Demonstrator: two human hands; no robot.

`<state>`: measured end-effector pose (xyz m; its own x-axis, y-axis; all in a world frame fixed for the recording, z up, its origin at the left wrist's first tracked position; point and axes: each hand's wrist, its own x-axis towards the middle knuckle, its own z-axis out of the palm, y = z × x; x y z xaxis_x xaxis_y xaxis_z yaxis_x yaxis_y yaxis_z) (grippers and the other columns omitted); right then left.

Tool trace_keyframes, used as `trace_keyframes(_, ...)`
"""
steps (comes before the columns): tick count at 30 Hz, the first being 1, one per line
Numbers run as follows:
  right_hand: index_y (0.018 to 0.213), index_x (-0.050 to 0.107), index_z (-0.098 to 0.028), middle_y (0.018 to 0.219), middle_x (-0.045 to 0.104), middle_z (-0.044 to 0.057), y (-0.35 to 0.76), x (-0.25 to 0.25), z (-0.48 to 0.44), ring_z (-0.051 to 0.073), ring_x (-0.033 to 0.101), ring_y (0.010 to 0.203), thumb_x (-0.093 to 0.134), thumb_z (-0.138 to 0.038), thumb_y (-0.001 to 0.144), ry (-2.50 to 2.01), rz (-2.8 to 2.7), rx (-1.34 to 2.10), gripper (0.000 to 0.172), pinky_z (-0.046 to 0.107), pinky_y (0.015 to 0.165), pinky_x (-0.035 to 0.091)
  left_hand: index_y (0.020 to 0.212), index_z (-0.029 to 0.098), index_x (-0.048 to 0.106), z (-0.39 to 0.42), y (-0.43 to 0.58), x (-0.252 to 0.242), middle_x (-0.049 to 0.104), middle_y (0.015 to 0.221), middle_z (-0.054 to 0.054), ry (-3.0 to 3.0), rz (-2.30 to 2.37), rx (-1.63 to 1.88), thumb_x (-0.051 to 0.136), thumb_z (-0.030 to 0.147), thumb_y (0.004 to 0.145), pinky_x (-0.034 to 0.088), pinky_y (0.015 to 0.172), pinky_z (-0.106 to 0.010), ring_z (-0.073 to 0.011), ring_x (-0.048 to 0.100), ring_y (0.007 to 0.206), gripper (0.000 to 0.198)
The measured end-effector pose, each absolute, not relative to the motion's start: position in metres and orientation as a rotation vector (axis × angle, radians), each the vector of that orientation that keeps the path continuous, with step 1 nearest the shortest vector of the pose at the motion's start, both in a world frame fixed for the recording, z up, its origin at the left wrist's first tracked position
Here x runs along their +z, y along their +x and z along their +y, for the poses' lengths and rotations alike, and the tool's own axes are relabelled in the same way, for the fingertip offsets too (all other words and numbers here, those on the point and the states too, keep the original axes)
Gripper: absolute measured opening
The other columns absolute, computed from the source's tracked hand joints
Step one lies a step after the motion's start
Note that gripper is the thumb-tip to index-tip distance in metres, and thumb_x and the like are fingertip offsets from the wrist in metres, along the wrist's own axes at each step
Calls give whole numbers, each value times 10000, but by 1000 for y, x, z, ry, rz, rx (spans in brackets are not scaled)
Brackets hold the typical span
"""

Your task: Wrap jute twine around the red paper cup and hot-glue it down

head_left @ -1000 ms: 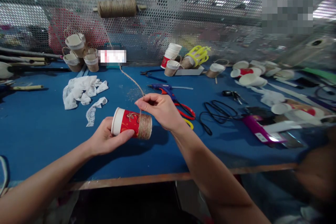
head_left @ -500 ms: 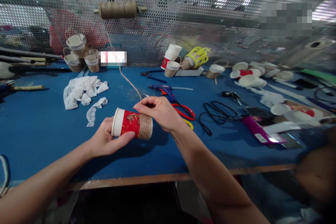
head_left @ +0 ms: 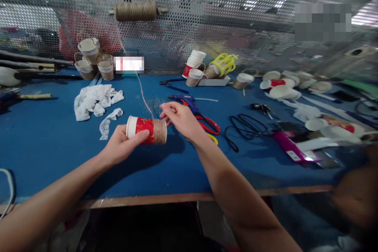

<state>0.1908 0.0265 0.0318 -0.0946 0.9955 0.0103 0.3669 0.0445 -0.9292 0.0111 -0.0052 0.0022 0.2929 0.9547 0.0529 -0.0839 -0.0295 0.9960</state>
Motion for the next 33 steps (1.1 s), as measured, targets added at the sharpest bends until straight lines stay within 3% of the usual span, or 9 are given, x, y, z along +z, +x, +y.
trace_keyframes(7,1085,497,-136,892,571,68,190,46,4,129,551,676,647,-380,711,-1339,-1854,987,471,290,602,470,777,94,692,4,16,1,695,691,-39,1031,891,1085,703,322,660,483,624,-203,-109,585,597,257)
trace_keyframes(12,1066,501,-141,950,599,91,182,42,1,161,573,768,651,-278,712,-1344,-1886,988,408,320,673,481,784,89,698,3,16,2,703,692,-45,1109,947,1094,692,330,664,493,621,-217,-118,593,586,270)
trace_keyframes(20,1008,480,-180,750,580,-1,183,41,3,115,561,652,637,-245,718,-1221,-1694,1272,336,277,613,472,805,101,705,1,13,2,712,746,-60,1356,971,1104,635,331,710,508,646,-243,-156,620,651,258)
trace_keyframes(26,1011,513,-164,759,539,-1,187,46,7,107,534,636,613,-266,730,-1216,-1660,1272,315,273,605,449,775,120,690,-1,10,5,673,660,-33,1712,947,1154,601,226,731,459,542,-211,-130,573,564,145)
trace_keyframes(30,992,534,-157,720,495,-21,192,42,12,84,485,586,589,-279,733,-1195,-1612,1282,291,244,553,416,694,147,687,1,7,5,669,658,-38,1944,872,1154,625,182,699,466,642,-247,-165,600,667,71)
trace_keyframes(33,992,529,-169,700,462,-33,194,34,11,81,460,576,591,-273,729,-1153,-1582,1230,290,237,546,412,779,138,695,4,6,4,689,704,-50,1758,890,1037,646,246,703,473,648,-262,-172,604,678,142)
